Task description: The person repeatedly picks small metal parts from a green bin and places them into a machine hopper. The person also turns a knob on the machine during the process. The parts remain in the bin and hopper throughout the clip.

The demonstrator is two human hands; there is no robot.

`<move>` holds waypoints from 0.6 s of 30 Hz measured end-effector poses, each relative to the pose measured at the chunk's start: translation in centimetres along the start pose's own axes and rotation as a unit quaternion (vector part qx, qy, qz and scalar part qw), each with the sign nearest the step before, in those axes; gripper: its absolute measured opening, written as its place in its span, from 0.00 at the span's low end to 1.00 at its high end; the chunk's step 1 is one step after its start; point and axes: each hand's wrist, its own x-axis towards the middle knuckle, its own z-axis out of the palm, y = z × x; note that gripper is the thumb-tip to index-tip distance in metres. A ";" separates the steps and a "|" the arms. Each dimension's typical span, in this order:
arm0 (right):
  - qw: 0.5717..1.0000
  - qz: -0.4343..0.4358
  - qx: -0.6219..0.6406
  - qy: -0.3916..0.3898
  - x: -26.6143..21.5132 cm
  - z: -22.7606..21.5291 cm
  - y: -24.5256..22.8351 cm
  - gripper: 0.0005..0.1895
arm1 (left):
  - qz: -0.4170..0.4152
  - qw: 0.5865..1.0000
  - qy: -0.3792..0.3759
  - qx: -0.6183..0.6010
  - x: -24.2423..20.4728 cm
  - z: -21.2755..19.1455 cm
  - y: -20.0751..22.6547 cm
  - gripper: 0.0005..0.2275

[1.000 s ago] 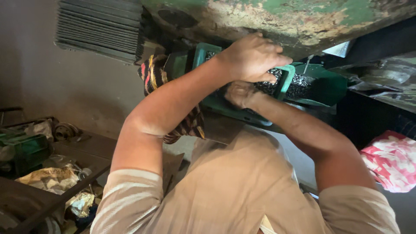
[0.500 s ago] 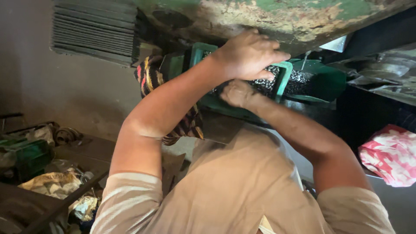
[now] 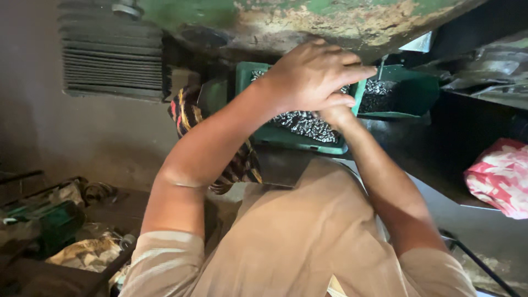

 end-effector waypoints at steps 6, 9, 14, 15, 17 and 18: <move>0.896 0.009 0.445 -0.008 -3.0 1.1 -3.1 0.29 | 0.017 0.999 0.040 -0.024 0.2 -1.8 0.8 0.22; 0.880 -0.024 0.473 -0.024 -3.8 2.5 -4.0 0.29 | 0.026 0.998 0.052 -0.032 0.3 -2.4 1.2 0.22; 0.854 -0.132 0.503 -0.022 -4.9 3.5 -4.1 0.30 | 0.031 0.987 0.030 -0.157 0.4 -3.3 2.0 0.22; 0.848 -0.165 0.504 -0.015 -5.1 3.6 -3.9 0.30 | 0.023 0.981 0.021 -0.192 0.2 -3.5 2.3 0.22; 0.912 -0.171 0.373 0.004 -5.7 4.7 -2.8 0.31 | 0.042 0.979 0.041 -0.197 0.1 -3.8 3.1 0.21; 0.937 -0.171 0.304 0.013 -5.8 5.0 -2.3 0.31 | 0.050 0.977 0.051 -0.199 0.1 -3.8 3.2 0.21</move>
